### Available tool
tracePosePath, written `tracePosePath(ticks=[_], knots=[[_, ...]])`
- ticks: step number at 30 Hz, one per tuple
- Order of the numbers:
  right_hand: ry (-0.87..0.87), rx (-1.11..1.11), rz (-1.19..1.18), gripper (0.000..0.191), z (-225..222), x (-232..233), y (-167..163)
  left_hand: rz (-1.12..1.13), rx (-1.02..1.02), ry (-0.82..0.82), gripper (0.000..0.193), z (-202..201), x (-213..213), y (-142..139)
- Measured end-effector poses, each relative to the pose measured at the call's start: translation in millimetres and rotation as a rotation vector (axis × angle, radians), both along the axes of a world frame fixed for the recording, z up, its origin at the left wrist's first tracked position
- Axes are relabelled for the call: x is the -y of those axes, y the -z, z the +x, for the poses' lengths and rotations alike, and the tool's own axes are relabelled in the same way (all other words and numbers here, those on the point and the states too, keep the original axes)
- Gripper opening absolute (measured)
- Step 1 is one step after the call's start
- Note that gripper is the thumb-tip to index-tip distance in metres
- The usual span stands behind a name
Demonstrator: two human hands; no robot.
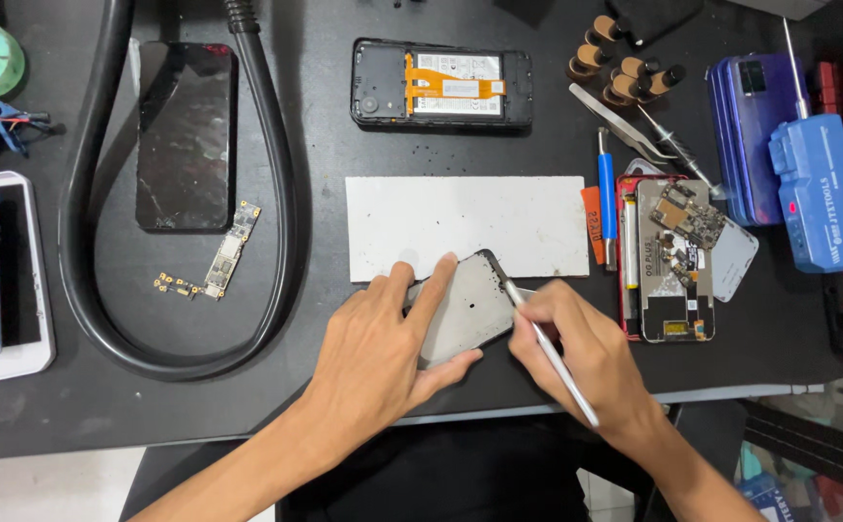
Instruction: The person uses a white plastic spudger and a blue electric screwdriver to pry and unscrew the back cover of a disassembled smartphone. The person repeatedly works along the edges of the phone to loosen the cover.
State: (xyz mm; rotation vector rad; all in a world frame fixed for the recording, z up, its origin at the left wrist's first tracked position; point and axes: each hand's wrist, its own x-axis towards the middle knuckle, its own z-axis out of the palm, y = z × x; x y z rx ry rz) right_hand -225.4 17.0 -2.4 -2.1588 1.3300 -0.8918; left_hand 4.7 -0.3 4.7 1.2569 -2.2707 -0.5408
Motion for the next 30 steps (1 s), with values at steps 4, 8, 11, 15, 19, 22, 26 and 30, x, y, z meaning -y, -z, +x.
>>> tracePosePath(ticks=[4, 8, 11, 15, 19, 22, 26, 30], knots=[[-0.003, -0.019, -0.008, 0.016, 1, 5, 0, -0.002, -0.009, -0.011, 0.087, 0, 0, 0], [-0.003, -0.022, 0.071, 0.015, -4, 2, -6, 0.01, 0.0, -0.014, 0.086, 2, 0, 0], [-0.02, -0.035, 0.036, 0.016, -4, 5, -3, 0.02, 0.007, 0.002, 0.087, 0, 0, 0], [-0.048, -0.028, 0.048, 0.015, -7, 11, -2, 0.046, 0.024, -0.006, 0.087, 0, 0, -3], [-0.095, -0.03, 0.005, 0.018, -12, 15, -1, 0.02, 0.0, -0.002, 0.086, 2, -1, -3], [-0.126, -0.013, 0.019, 0.017, -15, 19, 2, 0.031, 0.0, -0.002, 0.086, 2, -1, -3], [-0.133, 0.016, 0.022, 0.015, -19, 22, 5, 0.044, 0.006, -0.002, 0.086, 2, 0, -6], [-0.073, 0.1, 0.107, 0.01, -24, 21, 2, 0.064, -0.004, -0.01, 0.086, 2, 2, -7]])
